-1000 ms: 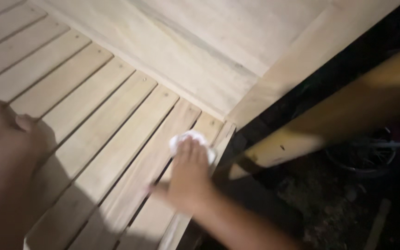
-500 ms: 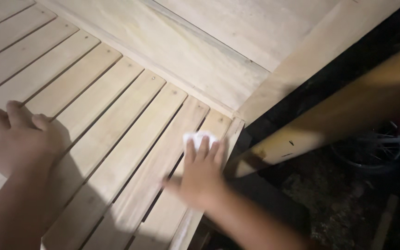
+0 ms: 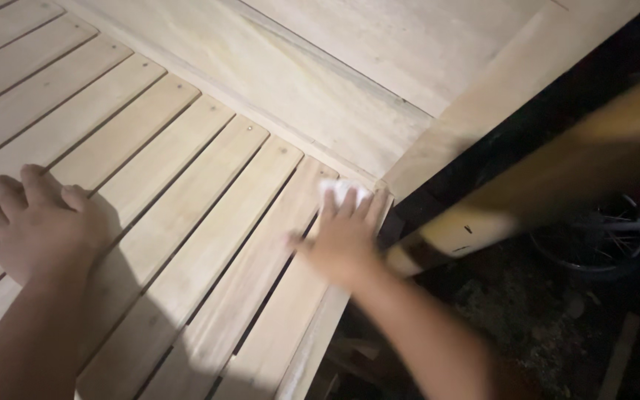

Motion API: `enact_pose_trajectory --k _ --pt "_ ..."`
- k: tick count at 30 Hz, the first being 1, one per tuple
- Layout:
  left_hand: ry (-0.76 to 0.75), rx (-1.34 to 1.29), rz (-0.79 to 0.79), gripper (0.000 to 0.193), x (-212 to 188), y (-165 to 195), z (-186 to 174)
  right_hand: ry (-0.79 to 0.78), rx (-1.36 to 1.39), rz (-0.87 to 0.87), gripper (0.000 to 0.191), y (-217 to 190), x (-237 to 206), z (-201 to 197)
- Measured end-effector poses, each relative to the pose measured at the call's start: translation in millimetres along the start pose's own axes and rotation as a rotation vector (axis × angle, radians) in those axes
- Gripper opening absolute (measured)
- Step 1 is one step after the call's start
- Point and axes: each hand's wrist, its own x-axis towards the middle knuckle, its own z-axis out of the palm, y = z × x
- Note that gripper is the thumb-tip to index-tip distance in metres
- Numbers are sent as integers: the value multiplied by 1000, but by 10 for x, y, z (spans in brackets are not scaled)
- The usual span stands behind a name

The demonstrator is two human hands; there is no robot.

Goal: The person sands the slatted surface of a wooden furniture panel, rubbing a sheet of sandpaper by hand across the slats and frame. They periodically refold the sandpaper to expose a fresh surface and continue sanding different sections, including the edges and corners of the panel.

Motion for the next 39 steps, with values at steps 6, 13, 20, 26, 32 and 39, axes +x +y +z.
enact_pose_trajectory --k 6,13,20,26,32,39 --pt "33 8 20 68 20 -54 28 -54 -69 -50 121 -188 -196 197" --pt "-1 -2 28 67 -40 -15 -30 28 -111 1 115 35 90 122" --pt "10 -6 13 65 10 -66 -16 -117 -95 -141 123 -213 -307 417" --pt "61 -20 67 67 23 -161 66 -90 2 -113 124 -191 -122 332" --pt "92 12 107 66 40 -254 102 11 171 -68 125 -203 95 103" --pt "98 9 103 62 -2 -231 31 -165 69 -320 129 -338 -289 317"
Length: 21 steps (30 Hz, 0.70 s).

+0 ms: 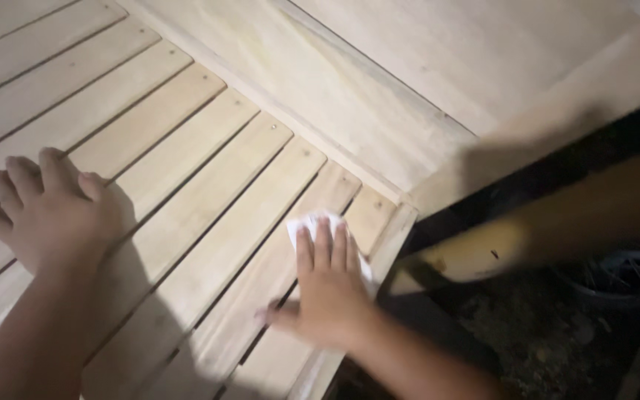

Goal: The person sands the slatted surface of a wooden furniture panel, rubbing a sheet of sandpaper by hand across the slats and frame. They periodically refold the sandpaper to expose a fresh surface and continue sanding different sections, including the edges and corners of the panel.

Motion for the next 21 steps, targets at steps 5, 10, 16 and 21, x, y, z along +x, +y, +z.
enact_pose_trajectory --k 5,10,16,21 --pt "16 10 -36 61 -9 96 -89 393 30 -312 113 460 927 -117" --pt "9 2 -63 61 37 105 -118 512 67 -497 95 519 1750 -434" --pt "26 13 -81 60 49 51 -68 449 39 -478 102 815 1293 -244" --pt "55 36 -82 59 23 67 -4 319 -8 -521 103 1246 931 -119"
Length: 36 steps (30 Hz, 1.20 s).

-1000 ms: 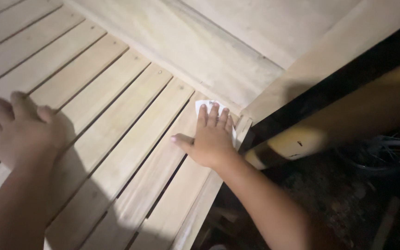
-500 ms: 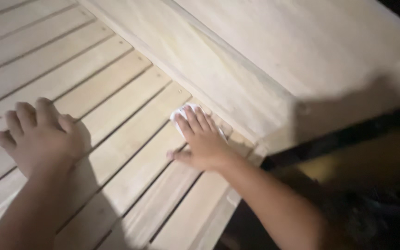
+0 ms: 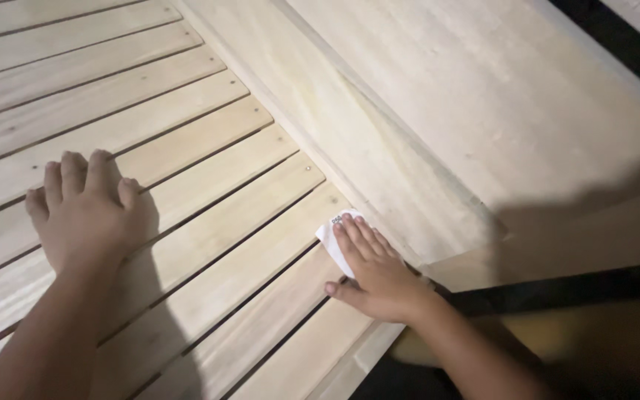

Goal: The person sands the slatted surface of a wooden furniture panel, rubbing a sheet of sandpaper by hand across the slats and frame. They periodically refold the sandpaper to expose a fresh surface and continue sanding different sections, including the edges and corners of the panel.

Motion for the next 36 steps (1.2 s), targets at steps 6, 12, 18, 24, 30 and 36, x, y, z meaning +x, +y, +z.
enact_pose_trajectory --k 6,12,18,24,30,36 --pt "4 61 -6 58 34 26 -13 89 -100 -94 109 -12 429 -77" --pt "1 44 -16 59 45 42 -51 203 -63 -152 106 6 1432 -116" --pt "4 39 -1 57 51 33 -22 78 -17 -75 108 13 862 -95" --pt "11 26 7 59 79 26 -42 -136 -66 87 120 -43 126 -122" --pt "-7 5 -12 60 50 74 -78 23 -43 -53 113 -27 844 -150" --pt "1 -6 18 60 72 65 -82 -60 -18 -9 117 -66 449 -210"
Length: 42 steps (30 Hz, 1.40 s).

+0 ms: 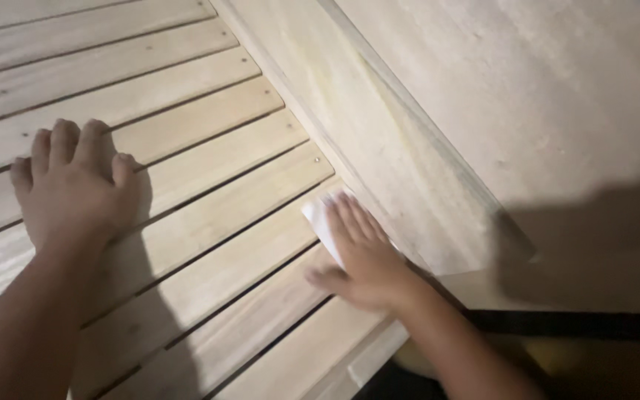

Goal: The person sands the slatted surface of a wooden furniture panel, rubbing a sheet of sandpaper by hand across the slats and frame. They periodically refold the sandpaper to expose a fresh surface and continue sanding different sections, including the edges and corners of the panel.

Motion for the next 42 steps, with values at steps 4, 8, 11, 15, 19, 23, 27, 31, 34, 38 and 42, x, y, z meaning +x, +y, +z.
enact_pose_trajectory --k 4,8,11,15,19,23,27,31,34,38,42 --pt "-13 -5 -19 59 7 9 -8 -124 -37 95 122 -19 -376 31" --pt "-57 29 -80 57 2 38 -27 -83 1 118 122 -87 191 -23" --pt "13 2 -42 59 10 47 -44 48 11 81 120 -149 673 -99" --pt "18 -13 -21 57 2 51 -63 77 42 23 116 -137 420 -81" --pt "-4 -4 -50 57 1 69 -87 38 -30 4 118 -67 -36 59" --pt "20 -6 -27 58 29 86 -123 134 -38 -21 116 -7 478 86" --pt "8 20 -58 60 47 84 -140 116 -19 -3 117 -86 1583 -91" --pt "-9 4 -100 62 61 76 -124 167 -12 -11 115 -250 2715 -335" --pt "0 0 -129 62 89 70 -110 228 13 -11 114 -316 3209 -427" --pt "0 4 -126 63 98 45 -107 278 -1 -33 115 -372 2989 -354" --pt "-10 -4 -112 63 78 3 -78 238 -58 -107 121 -434 1926 -170"
